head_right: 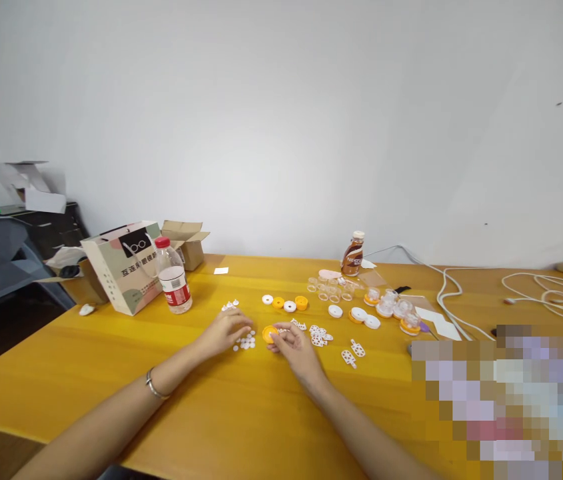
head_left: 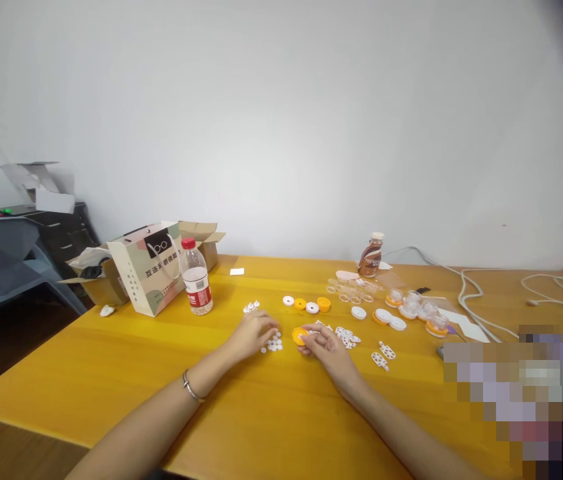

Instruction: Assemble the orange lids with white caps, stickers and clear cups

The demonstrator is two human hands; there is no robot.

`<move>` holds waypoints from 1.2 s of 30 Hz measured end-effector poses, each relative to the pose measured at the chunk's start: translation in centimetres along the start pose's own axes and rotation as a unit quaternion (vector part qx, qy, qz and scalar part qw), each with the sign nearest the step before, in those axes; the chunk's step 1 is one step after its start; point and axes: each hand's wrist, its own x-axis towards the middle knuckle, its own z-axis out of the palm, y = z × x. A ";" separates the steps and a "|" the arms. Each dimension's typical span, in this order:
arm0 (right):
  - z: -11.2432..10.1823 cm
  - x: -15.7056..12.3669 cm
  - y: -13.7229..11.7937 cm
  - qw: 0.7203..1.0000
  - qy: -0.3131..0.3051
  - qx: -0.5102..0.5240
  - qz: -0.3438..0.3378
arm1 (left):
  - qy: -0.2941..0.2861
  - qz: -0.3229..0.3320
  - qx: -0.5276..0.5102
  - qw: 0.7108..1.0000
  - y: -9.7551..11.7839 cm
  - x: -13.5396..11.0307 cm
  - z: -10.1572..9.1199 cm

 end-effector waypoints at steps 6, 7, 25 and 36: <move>-0.2 -0.2 0.5 0.999 -0.004 0.036 0.012 | -0.042 0.015 0.074 0.996 -0.1 0.1 1.4; -0.2 -0.2 0.6 0.999 -0.006 0.039 0.014 | -0.048 0.016 0.079 0.996 0.0 0.1 1.5; 0.0 -0.7 0.4 0.999 -0.035 0.021 0.027 | -0.064 -0.003 0.105 0.992 0.7 -0.4 1.1; -0.3 -0.5 1.0 0.998 -0.047 0.024 0.032 | -0.129 0.057 -0.007 0.990 0.9 -0.8 -1.0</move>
